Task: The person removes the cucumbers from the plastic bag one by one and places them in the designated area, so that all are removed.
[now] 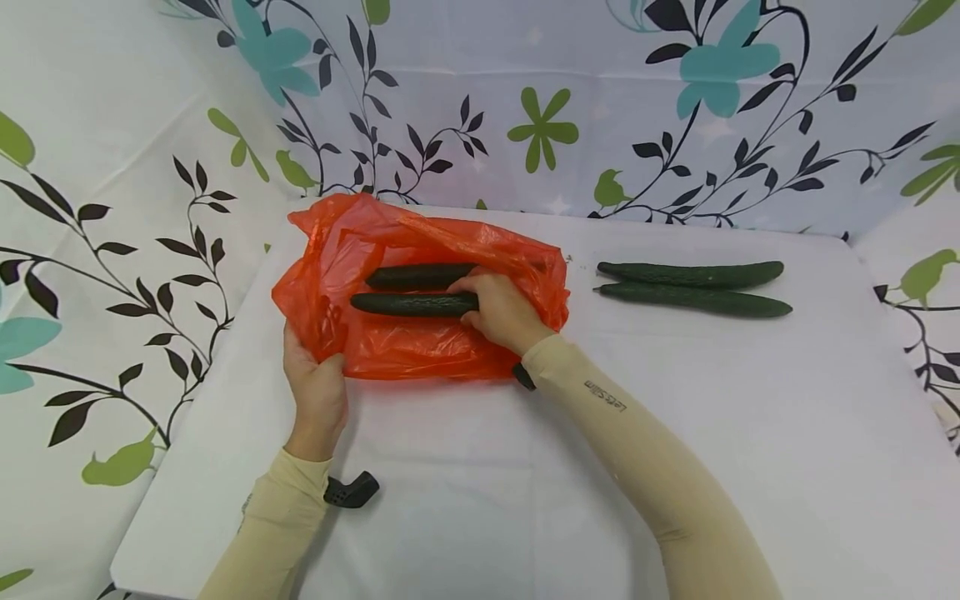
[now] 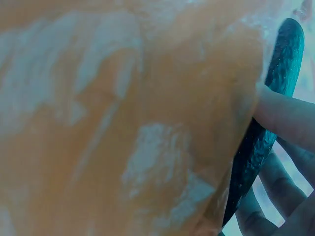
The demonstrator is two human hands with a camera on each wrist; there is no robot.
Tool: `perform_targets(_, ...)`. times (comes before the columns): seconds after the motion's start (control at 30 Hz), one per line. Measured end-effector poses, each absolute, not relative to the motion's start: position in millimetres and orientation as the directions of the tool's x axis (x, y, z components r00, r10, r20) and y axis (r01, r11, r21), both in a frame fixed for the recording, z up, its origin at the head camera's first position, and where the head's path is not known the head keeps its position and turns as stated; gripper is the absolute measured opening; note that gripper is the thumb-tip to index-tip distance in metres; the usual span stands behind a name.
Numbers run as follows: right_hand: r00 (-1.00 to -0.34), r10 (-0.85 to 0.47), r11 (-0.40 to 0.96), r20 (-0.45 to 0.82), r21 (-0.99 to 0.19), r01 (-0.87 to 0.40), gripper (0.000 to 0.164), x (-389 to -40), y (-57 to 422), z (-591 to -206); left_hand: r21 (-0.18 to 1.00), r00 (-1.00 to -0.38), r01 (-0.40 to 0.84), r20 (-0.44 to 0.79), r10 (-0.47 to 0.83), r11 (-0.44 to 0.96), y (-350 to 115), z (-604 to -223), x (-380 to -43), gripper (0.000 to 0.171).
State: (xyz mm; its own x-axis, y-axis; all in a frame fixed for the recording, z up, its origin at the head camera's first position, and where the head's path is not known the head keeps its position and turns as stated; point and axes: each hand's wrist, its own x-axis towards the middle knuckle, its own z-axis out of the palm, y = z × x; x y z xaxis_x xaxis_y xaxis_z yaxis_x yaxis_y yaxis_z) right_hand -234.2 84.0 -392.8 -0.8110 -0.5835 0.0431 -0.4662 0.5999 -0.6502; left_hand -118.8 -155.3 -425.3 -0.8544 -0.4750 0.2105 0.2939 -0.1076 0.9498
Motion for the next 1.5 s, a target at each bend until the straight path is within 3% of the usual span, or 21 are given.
perform_targets(0.2,-0.799,-0.6,0.542,0.05,-0.709,-0.451,0.04,-229,89,-390,0.94,-0.853,0.32,0.231,-0.468,-0.12,-159,-427,-120,0.083)
perform_targets(0.37,-0.774,-0.623,0.484,0.111,-0.723,-0.493,0.041,-227,94,-387,0.931,-0.852,0.333,0.23,-0.471,-0.148,-159,-427,-122,0.088)
perform_targets(0.7,-0.714,-0.664,0.33,0.222,-0.769,-0.547,0.042,-219,96,-378,0.923,-0.849,0.351,0.242,-0.47,-0.158,-157,-425,-121,0.081)
perform_targets(1.17,-0.681,-0.656,0.083,0.324,-0.867,-0.492,0.044,-205,89,-355,0.949,-0.863,0.295,0.214,-0.458,-0.112,-158,-427,-117,0.083)
perform_targets(1.5,-0.685,-0.641,-0.118,0.347,-0.926,-0.358,0.042,-195,84,-337,0.956,-0.876,0.26,0.173,-0.449,-0.139,-159,-430,-117,0.085)
